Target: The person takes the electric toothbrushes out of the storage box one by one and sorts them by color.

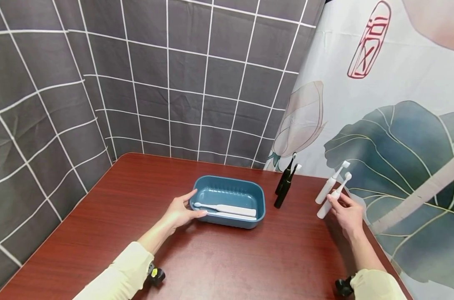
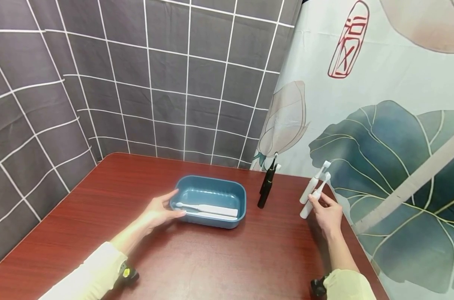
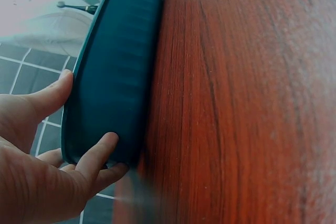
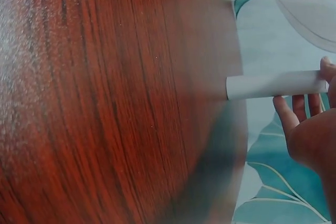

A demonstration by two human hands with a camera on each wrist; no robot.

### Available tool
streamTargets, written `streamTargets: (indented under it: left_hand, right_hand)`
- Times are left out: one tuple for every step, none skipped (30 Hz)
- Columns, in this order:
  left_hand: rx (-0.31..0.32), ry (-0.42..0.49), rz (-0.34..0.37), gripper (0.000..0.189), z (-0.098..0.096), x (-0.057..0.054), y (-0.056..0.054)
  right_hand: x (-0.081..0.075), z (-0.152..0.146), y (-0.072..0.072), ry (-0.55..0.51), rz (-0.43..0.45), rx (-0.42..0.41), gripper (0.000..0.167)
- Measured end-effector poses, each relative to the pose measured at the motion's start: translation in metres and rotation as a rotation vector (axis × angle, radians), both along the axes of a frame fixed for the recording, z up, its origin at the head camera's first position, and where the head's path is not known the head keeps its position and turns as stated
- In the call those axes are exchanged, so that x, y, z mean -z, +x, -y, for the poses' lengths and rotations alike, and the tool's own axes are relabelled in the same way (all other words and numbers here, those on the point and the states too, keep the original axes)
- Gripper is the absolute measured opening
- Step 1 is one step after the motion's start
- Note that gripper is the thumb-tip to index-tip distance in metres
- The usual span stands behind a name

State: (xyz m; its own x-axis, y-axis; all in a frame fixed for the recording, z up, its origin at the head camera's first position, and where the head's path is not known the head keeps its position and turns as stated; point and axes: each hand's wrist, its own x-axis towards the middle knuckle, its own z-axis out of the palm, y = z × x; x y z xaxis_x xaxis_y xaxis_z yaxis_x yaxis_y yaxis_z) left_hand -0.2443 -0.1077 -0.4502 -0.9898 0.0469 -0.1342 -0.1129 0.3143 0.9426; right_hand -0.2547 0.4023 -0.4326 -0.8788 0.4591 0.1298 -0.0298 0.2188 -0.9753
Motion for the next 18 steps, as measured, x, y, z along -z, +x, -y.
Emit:
streamTargets:
  left_hand:
    - [0.000,0.003,0.001,0.090,0.0000,0.0001,-0.0002]
    - [-0.001,0.003,0.002,0.090,0.0001,0.0001,-0.0003]
    - [-0.001,0.003,0.002,0.090,0.0003,0.0002,-0.0003]
    - [-0.002,0.001,0.001,0.090,0.0004,0.0004,-0.0003]
    - [-0.002,0.000,0.002,0.089,0.0004,0.0005,-0.0003]
    - [-0.002,-0.002,0.001,0.090,0.0006,0.0008,-0.0002]
    - [-0.002,-0.004,0.000,0.090,0.0007,0.0010,-0.0001]
    - [-0.002,-0.005,-0.002,0.090,0.0008,0.0012,0.0000]
    - [0.000,-0.006,-0.006,0.090,0.0008,0.0013,0.0001]
    - [0.001,-0.005,-0.010,0.090,0.0009,0.0013,0.0001]
    - [0.002,-0.005,-0.014,0.090,0.0010,0.0013,0.0003]
    - [0.003,-0.005,-0.017,0.091,0.0010,0.0014,0.0003]
    - [0.004,-0.004,-0.020,0.091,0.0007,0.0016,0.0000]
    - [0.004,-0.002,-0.021,0.090,0.0004,0.0018,-0.0002]
    - [0.004,-0.003,-0.021,0.090,0.0002,0.0018,-0.0002]
    - [0.003,-0.005,-0.021,0.090,0.0000,0.0020,-0.0004]
    - [0.003,-0.008,-0.020,0.090,-0.0002,0.0021,-0.0006]
    - [0.003,-0.009,-0.019,0.090,-0.0004,0.0021,-0.0007]
  right_hand:
    - [0.0000,0.0001,-0.0004,0.018,0.006,0.004,0.062]
    - [-0.0001,0.0001,-0.0009,0.031,0.011,0.008,0.062]
    - [0.0000,0.0001,-0.0013,0.044,0.013,0.009,0.061]
    - [0.0004,0.0002,-0.0015,0.061,0.012,0.007,0.061]
    - [0.0006,0.0005,-0.0015,0.080,0.011,0.009,0.060]
    - [0.0008,0.0007,-0.0016,0.091,0.007,0.011,0.058]
    - [0.0011,0.0008,-0.0017,0.095,0.005,0.014,0.057]
    - [0.0012,0.0013,-0.0015,0.107,0.004,0.018,0.056]
    - [0.0011,0.0017,-0.0012,0.118,0.005,0.025,0.056]
    - [0.0009,0.0023,-0.0007,0.143,0.010,0.035,0.055]
    - [0.0004,0.0027,-0.0004,0.163,0.019,0.044,0.055]
    - [0.0000,0.0029,0.0001,0.184,0.030,0.050,0.055]
    - [-0.0007,0.0029,0.0008,0.204,0.045,0.056,0.057]
    - [-0.0013,0.0029,0.0016,0.229,0.060,0.057,0.059]
    - [-0.0020,0.0027,0.0024,0.250,0.076,0.057,0.062]
    - [-0.0028,0.0026,0.0030,0.262,0.086,0.057,0.064]
    - [-0.0037,0.0026,0.0039,0.269,0.098,0.066,0.067]
    - [-0.0044,0.0027,0.0047,0.268,0.107,0.086,0.069]
